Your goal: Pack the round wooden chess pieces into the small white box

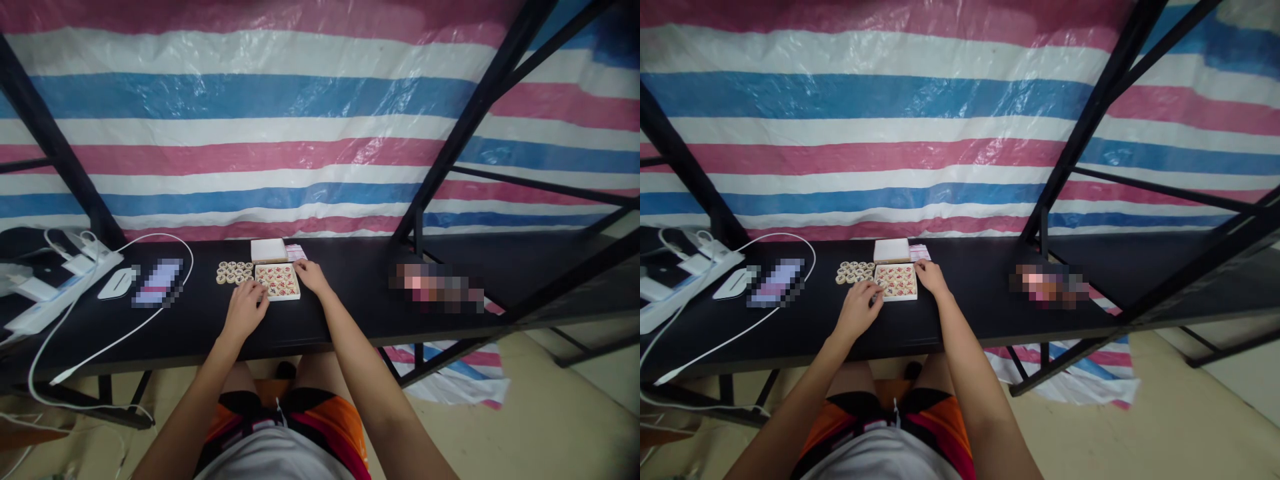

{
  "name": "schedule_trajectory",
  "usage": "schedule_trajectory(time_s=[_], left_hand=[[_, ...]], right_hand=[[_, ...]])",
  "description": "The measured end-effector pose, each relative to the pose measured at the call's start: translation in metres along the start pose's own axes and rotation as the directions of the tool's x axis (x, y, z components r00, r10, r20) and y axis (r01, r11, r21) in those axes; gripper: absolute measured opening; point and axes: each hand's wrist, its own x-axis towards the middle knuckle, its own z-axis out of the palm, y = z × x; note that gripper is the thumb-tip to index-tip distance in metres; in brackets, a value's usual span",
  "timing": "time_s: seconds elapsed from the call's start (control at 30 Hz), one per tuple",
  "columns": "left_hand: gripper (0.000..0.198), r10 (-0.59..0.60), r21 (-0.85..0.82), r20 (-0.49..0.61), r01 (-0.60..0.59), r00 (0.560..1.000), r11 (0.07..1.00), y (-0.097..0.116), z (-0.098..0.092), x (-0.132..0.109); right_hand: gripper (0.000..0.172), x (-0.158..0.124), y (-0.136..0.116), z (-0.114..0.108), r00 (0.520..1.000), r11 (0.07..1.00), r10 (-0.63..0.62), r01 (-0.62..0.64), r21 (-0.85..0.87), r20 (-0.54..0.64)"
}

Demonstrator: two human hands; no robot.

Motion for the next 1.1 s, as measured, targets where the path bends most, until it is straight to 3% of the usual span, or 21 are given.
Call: schedule_trajectory(time_s=[0.1, 0.2, 0.33, 0.5, 0.73, 1.1], left_hand=[[0.023, -0.231, 0.142, -0.119, 0.247, 0.966, 0.958, -0.005, -0.0019, 0.0007], [0.03, -0.337, 0.27, -0.088, 0.348, 0.938, 0.898, -0.0096, -0.0011, 0.0001], [0.03, -0.296, 0.355, -0.006, 0.279, 0.955, 0.892, -0.0085, 0.0002, -0.0016], [0.028, -0.281, 0.387, -0.019, 0.266, 0.96, 0.883, -0.0026, -0.0035, -0.002], [0.03, -0.185, 0.313, 0.065, 0.156, 0.981, 0.937, -0.0056, -0.0032, -0.0022], [0.024, -0.25, 0.329, 0.139, 0.193, 0.958, 0.924, -0.0032, -0.0053, -0.0015]], right_hand=[[0.023, 0.0003, 0.0006, 0.0007, 1.0, 1.0, -0.005, 0.005, 0.008, -0.003], [0.023, 0.0001, 0.0005, 0.0007, 1.0, 1.0, -0.01, 0.01, 0.011, -0.008], [0.023, -0.0001, -0.0001, 0.0003, 1.0, 1.0, -0.007, 0.007, 0.018, -0.007], [0.022, 0.0005, 0.0003, 0.0008, 1.0, 1.0, 0.0, 0.0, 0.01, -0.007], [0.021, 0.0003, 0.0006, 0.0007, 1.0, 1.0, 0.003, -0.003, 0.017, 0.0], [0.023, -0.0007, -0.0014, -0.0006, 1.0, 1.0, 0.004, -0.004, 0.002, -0.001]])
